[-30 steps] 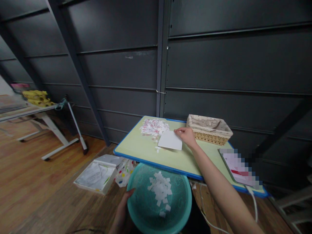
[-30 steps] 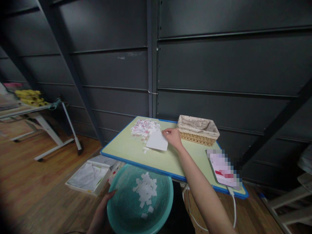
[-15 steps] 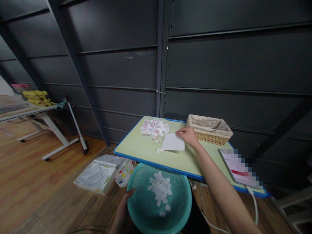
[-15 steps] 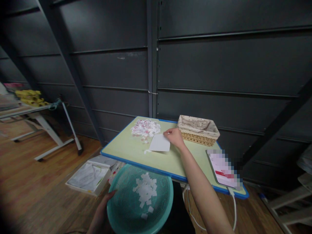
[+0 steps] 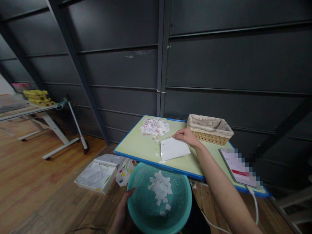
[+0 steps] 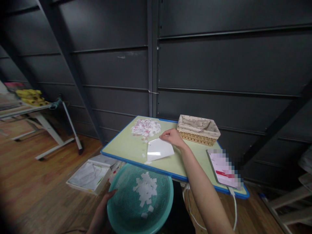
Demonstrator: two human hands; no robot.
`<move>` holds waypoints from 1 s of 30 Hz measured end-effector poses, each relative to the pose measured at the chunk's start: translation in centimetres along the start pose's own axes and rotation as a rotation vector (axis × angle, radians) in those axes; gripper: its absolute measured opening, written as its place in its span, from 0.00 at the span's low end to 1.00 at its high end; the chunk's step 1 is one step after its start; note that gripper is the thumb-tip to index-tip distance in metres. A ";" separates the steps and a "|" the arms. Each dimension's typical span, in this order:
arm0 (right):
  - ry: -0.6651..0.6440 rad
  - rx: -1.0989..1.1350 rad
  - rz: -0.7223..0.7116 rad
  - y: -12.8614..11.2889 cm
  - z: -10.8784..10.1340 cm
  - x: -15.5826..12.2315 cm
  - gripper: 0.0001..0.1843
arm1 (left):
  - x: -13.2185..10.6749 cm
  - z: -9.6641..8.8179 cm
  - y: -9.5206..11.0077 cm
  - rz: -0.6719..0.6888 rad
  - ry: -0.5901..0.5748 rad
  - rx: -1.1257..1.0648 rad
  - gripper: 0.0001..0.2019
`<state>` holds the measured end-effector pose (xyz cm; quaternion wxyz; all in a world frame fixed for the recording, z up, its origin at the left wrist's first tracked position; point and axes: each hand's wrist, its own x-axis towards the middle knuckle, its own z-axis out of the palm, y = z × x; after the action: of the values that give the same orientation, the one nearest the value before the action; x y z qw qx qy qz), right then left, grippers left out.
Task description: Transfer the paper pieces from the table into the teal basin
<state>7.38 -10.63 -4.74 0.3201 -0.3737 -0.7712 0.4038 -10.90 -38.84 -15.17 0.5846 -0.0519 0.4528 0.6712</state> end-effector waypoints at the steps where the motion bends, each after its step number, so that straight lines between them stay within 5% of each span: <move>1: 0.010 0.015 0.008 0.0 -0.1 0.0 0.15 | 0.0 0.0 0.0 0.000 -0.005 -0.008 0.12; 17: -0.144 0.079 0.027 -0.1 1.3 -0.3 0.16 | 0.8 -0.6 -0.2 0.010 -0.053 -0.008 0.13; 24: 0.110 0.113 0.046 0.2 1.5 0.3 0.17 | 0.7 -0.6 -0.4 0.017 -0.074 0.025 0.30; 30: 0.021 0.036 0.015 0.7 1.7 0.3 0.17 | 0.2 0.2 0.0 0.017 -0.052 -0.032 0.30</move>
<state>6.13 -10.76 -6.04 0.3316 -0.3780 -0.7577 0.4160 -10.91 -38.54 -15.18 0.5898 -0.0400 0.4269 0.6843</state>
